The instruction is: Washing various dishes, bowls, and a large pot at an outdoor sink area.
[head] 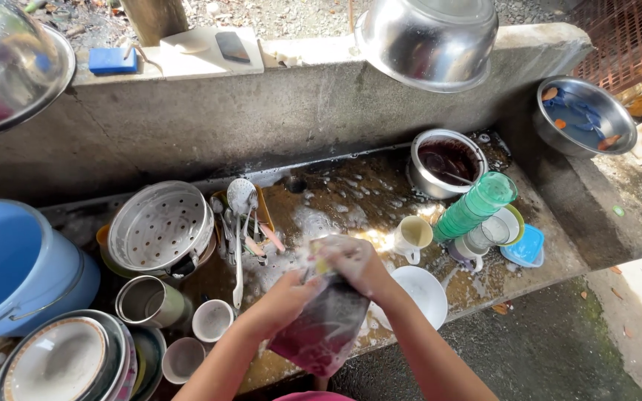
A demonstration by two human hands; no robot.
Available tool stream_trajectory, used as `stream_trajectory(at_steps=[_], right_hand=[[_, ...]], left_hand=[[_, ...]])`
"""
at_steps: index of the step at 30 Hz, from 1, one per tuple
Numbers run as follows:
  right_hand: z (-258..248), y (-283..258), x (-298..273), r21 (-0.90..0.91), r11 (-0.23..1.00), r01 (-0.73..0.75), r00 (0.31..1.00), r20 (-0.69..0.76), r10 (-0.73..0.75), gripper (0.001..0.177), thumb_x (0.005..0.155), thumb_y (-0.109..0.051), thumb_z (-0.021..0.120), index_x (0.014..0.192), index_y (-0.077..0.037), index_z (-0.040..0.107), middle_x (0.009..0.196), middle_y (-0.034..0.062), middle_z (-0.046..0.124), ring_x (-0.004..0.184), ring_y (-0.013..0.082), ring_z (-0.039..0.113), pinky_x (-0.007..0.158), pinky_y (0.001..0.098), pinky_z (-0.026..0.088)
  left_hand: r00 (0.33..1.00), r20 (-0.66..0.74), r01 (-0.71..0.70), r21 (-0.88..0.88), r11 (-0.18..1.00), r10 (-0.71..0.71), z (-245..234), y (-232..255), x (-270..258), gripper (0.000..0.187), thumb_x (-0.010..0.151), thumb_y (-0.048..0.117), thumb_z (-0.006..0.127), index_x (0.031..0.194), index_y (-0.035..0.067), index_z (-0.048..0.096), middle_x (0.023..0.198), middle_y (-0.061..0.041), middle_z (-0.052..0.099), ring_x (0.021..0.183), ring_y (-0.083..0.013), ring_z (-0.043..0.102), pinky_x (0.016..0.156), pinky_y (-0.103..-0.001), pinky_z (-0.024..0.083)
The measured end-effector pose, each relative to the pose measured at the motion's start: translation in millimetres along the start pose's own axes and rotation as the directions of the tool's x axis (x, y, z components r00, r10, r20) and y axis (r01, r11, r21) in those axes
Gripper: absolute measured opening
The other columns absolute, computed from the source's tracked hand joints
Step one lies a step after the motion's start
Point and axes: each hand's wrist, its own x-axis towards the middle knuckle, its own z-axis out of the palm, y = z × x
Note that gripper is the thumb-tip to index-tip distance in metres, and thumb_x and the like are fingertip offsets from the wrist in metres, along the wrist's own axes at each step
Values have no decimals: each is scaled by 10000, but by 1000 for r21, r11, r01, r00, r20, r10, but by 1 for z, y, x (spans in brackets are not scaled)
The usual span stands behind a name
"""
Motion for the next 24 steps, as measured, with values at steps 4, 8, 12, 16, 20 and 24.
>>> stream_trajectory(at_steps=[4, 8, 12, 16, 20, 24], right_hand=[[-19, -28, 5, 14, 1000, -28, 965, 259, 23, 401, 935, -377, 643, 1072, -26, 779, 1213, 142, 782, 1092, 276, 753, 899, 393, 637], [-25, -13, -9, 132, 965, -225, 968, 146, 206, 396, 920, -338, 596, 1158, -35, 688, 1241, 137, 714, 1088, 282, 716, 890, 391, 618], [21, 12, -32, 69, 955, -288, 947, -128, 294, 392, 972, -296, 490, 1295, -83, 553, 1335, 127, 603, 1172, 289, 629, 968, 398, 540], [68, 9, -47, 38, 933, -357, 848, -405, 341, 428, 1025, -255, 383, 1433, -132, 419, 1430, 115, 492, 1256, 295, 542, 1045, 404, 462], [104, 22, -53, -105, 990, 95, 782, -608, -140, 454, 1102, -321, 291, 1523, -198, 410, 1607, 136, 334, 1519, 342, 287, 1270, 484, 206], [79, -2, -26, -617, 781, 99, 821, -393, -415, 483, 1075, -312, 337, 1472, -190, 583, 1614, 178, 416, 1516, 391, 347, 1274, 524, 248]], left_hand=[[998, 30, -51, -319, 946, 64, 1, -20, 16, 345, 1002, 320, 571, 1074, -10, 641, 933, -197, 748, 729, -288, 749, 631, -396, 630], [967, -130, -254, -567, 784, 219, -1, 8, -15, 444, 997, 344, 511, 1164, -42, 656, 1016, -234, 752, 829, -330, 754, 728, -461, 611], [909, -367, -414, -733, 540, 198, 3, -11, 32, 506, 982, 352, 466, 1307, -1, 625, 1191, -152, 754, 1089, -273, 733, 969, -444, 570], [836, -539, -406, -738, 539, -108, 11, 13, 51, 511, 1055, 345, 452, 1503, 114, 366, 1386, -53, 542, 1283, -238, 521, 1054, -553, 380], [732, -681, -584, -640, 499, -18, 15, -38, 132, 528, 1134, 341, 532, 1398, -116, 512, 1327, -478, 185, 921, -335, 256, 774, -553, 224], [823, -565, -421, -680, 600, -63, 27, -21, 80, 448, 1036, 330, 485, 1234, -65, 560, 1141, -188, 664, 987, -258, 666, 845, -410, 558]])
